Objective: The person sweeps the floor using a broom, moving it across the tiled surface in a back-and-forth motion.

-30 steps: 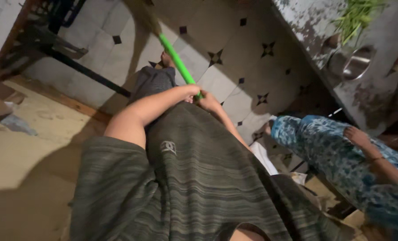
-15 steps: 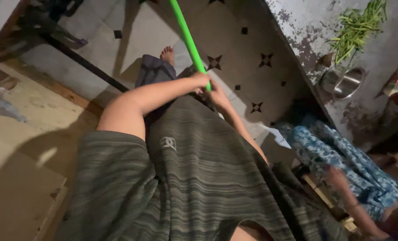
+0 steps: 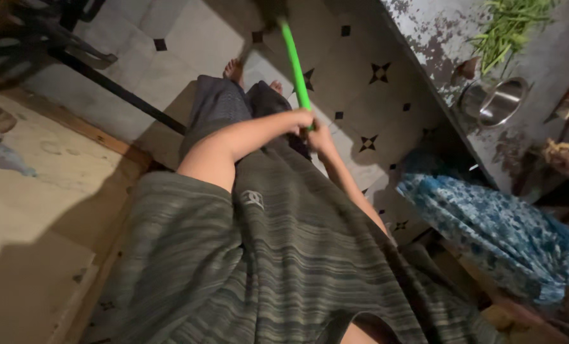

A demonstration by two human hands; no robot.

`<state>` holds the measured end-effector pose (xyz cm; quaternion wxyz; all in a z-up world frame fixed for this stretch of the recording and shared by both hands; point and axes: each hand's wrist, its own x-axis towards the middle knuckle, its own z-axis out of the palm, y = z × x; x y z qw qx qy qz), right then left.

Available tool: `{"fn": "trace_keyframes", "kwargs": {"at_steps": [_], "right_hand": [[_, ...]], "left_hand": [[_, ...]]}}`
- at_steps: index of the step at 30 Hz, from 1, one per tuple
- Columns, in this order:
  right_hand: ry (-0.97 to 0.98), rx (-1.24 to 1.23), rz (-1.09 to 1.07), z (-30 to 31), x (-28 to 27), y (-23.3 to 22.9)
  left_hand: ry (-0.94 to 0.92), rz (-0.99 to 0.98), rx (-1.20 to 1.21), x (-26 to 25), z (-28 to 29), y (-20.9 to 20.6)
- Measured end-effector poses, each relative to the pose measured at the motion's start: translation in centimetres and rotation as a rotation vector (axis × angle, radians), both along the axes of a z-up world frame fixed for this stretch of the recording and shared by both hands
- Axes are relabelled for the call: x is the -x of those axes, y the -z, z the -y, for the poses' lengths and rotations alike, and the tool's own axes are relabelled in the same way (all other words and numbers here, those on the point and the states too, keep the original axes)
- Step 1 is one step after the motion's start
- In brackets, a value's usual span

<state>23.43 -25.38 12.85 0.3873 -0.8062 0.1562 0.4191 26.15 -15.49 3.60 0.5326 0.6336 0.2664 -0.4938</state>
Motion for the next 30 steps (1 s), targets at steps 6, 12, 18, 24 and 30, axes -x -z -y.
{"fn": "trace_keyframes", "kwargs": {"at_steps": [6,12,18,24,30], "right_hand": [[-0.113,-0.015,0.227,-7.7,-9.4,-0.2],[0.102,-0.366,-0.036,-5.5,-7.9,-9.4],[0.437,-0.405,-0.347,0.5,0.7,-15.5],[0.629,-0.423,-0.363,2.0,6.9,-7.1],[1.216,-0.738,-0.487,-0.7,4.1,-0.4]], "left_hand": [[-0.431,0.226,0.158,-7.7,-6.7,2.7],[-0.103,0.223,0.190,-7.4,-8.4,-1.9],[0.473,0.242,0.143,1.0,-2.3,-8.9],[0.706,0.150,0.195,3.6,0.5,-4.3],[0.573,0.122,0.118,-0.5,-0.4,1.7]]}}
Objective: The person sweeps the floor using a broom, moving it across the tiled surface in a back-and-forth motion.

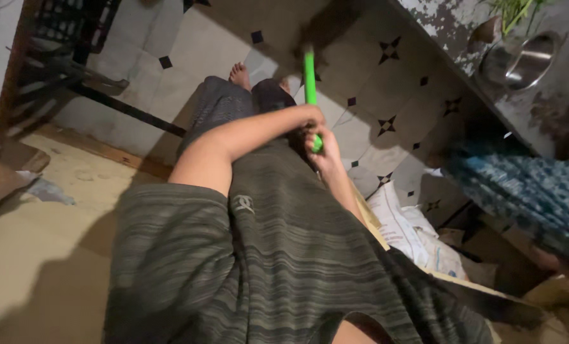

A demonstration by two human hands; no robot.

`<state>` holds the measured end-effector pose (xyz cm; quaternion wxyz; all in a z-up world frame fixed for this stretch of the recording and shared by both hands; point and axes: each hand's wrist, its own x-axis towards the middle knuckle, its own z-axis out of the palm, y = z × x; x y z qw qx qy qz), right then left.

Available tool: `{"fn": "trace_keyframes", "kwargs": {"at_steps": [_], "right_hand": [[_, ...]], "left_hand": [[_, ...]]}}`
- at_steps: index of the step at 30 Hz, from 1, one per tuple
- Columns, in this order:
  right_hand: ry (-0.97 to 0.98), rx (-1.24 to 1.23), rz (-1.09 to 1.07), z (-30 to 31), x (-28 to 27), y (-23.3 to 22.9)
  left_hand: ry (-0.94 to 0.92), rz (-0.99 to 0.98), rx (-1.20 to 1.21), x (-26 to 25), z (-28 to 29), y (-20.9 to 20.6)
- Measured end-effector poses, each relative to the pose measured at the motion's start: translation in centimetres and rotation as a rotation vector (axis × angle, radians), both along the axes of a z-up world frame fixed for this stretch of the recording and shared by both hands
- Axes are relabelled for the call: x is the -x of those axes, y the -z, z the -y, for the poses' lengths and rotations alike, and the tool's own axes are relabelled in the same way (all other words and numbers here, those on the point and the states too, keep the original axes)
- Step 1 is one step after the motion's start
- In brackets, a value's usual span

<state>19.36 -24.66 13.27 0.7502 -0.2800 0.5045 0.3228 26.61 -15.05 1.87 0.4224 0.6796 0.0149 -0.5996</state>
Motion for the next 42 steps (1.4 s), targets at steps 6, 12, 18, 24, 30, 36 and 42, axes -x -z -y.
{"fn": "trace_keyframes", "kwargs": {"at_steps": [6,12,18,24,30,36,42], "right_hand": [[-0.779,0.613,0.305,-5.4,-6.9,7.6],[-1.054,0.890,0.837,-10.3,-11.2,8.5],[-0.584,-0.060,0.218,-15.1,-10.1,1.6],[-0.217,-0.414,0.065,-20.0,-17.3,1.4],[-0.321,-0.276,0.217,-21.4,-19.9,-3.5],[-0.389,-0.288,0.144,-22.5,-21.6,-9.7],[-0.312,-0.547,0.014,-25.2,-26.0,-6.6]], "left_hand": [[-0.296,0.081,-0.148,-5.2,-5.4,3.0],[-0.697,0.036,-0.138,-6.5,-10.0,3.2],[-0.673,-0.039,-0.259,-5.2,-19.5,-1.8],[-0.706,0.124,-0.414,-12.7,-25.1,-8.8],[-0.761,0.316,-0.412,-15.7,-25.6,-9.9],[-0.599,0.306,-0.410,-16.9,-27.0,-17.2],[-0.415,0.239,-0.426,-22.6,-30.0,-14.4]]}}
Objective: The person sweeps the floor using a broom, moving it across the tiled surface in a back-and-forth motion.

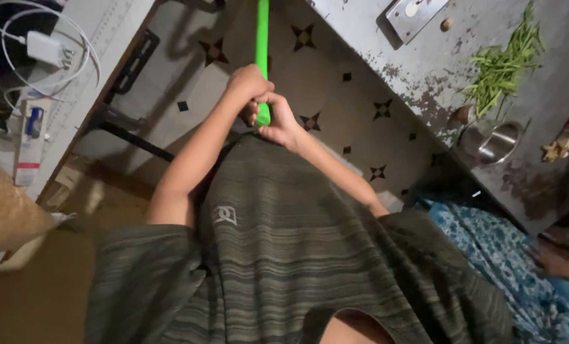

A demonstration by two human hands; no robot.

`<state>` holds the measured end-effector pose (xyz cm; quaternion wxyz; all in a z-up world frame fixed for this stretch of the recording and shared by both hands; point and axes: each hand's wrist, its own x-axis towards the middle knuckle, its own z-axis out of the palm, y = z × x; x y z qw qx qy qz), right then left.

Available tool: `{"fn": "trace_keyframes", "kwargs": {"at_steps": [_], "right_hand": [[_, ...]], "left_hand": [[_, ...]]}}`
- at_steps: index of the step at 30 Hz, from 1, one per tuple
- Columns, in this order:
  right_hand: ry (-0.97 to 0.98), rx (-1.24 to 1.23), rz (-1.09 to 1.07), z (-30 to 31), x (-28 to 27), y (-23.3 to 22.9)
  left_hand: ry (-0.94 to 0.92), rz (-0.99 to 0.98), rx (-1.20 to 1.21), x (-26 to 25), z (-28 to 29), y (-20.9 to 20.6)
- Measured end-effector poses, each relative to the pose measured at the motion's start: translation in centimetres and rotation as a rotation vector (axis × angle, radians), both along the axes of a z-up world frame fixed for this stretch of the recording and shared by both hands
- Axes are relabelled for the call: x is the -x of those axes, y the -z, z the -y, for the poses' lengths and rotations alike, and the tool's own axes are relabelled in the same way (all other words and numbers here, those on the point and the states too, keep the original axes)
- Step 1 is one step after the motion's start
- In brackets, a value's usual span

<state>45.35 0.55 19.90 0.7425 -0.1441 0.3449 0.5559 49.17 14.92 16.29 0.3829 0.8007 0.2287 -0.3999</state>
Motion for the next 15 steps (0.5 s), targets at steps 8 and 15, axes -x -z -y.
{"fn": "trace_keyframes", "kwargs": {"at_steps": [8,15], "right_hand": [[-0.028,-0.085,-0.003,-0.9,-9.0,9.4],[-0.069,0.134,0.370,-1.4,-10.9,4.7]], "left_hand": [[-0.012,-0.004,-0.145,-9.2,-1.0,10.0],[-0.107,0.248,-0.038,-11.0,-1.6,3.4]]}}
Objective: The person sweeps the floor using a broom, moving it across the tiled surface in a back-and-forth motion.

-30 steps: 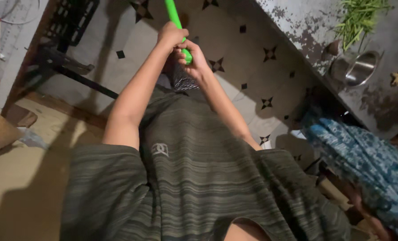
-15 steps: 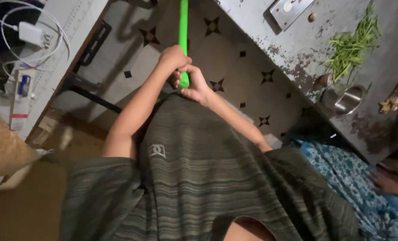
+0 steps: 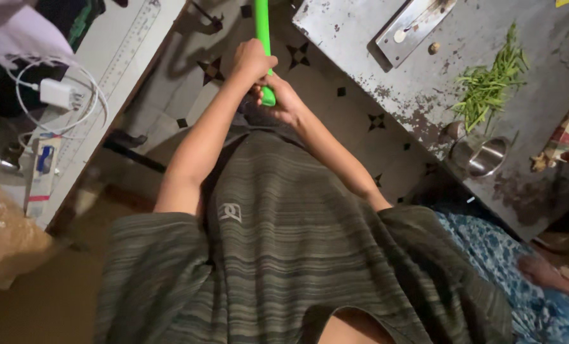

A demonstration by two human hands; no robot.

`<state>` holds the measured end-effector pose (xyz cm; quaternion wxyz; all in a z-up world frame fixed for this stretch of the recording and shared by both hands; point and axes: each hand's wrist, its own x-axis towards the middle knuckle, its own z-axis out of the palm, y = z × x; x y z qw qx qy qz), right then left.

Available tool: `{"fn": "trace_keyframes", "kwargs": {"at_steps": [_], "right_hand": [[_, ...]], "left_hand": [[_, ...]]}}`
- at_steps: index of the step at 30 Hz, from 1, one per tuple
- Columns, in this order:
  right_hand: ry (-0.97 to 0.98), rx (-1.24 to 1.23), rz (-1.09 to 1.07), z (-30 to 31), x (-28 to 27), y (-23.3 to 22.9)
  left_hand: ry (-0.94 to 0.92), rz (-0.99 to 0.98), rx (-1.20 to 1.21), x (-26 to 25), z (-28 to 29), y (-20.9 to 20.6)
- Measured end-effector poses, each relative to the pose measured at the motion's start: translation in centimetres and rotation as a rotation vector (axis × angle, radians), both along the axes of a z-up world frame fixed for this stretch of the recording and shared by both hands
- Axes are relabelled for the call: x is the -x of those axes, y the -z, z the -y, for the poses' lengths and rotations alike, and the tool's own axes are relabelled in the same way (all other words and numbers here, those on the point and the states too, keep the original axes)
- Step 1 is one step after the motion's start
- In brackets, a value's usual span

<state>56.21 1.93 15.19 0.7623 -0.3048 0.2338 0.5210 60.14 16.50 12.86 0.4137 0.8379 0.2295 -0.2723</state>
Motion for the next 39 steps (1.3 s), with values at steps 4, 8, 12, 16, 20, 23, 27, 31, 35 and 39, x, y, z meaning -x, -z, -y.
{"fn": "trace_keyframes", "kwargs": {"at_steps": [4,8,12,16,20,23,27,31,35,39], "right_hand": [[-0.089,0.104,0.076,-0.5,1.2,-4.8],[-0.261,0.201,-0.004,-0.3,1.7,-6.5],[-0.196,0.125,-0.079,-0.9,1.5,-0.9],[-0.260,0.144,-0.161,-1.5,-1.7,6.1],[-0.283,0.119,-0.063,-1.7,-4.3,7.7],[-0.218,0.131,-0.018,-1.2,-5.1,5.3],[-0.189,0.189,0.096,-0.3,-3.3,0.6],[-0.280,0.218,0.079,0.9,0.0,-2.5],[-0.349,0.329,-0.055,1.5,1.3,-1.5],[-0.352,0.264,-0.172,1.2,0.5,2.2]], "left_hand": [[0.102,-0.069,-0.097,1.1,0.4,-5.1],[0.163,-0.100,-0.088,2.5,0.7,-5.6],[0.178,-0.184,-0.027,2.8,0.1,0.4],[0.203,-0.335,-0.098,-1.0,-0.4,9.0],[0.059,-0.193,-0.115,-3.0,-1.2,9.1],[-0.002,-0.131,-0.094,-4.1,-0.6,6.1],[0.158,-0.030,-0.165,-3.1,1.3,3.3],[0.204,-0.081,-0.203,0.0,3.2,0.1],[0.303,-0.262,-0.180,1.1,3.2,-1.5],[0.314,-0.311,-0.175,0.6,1.9,-0.8]]}}
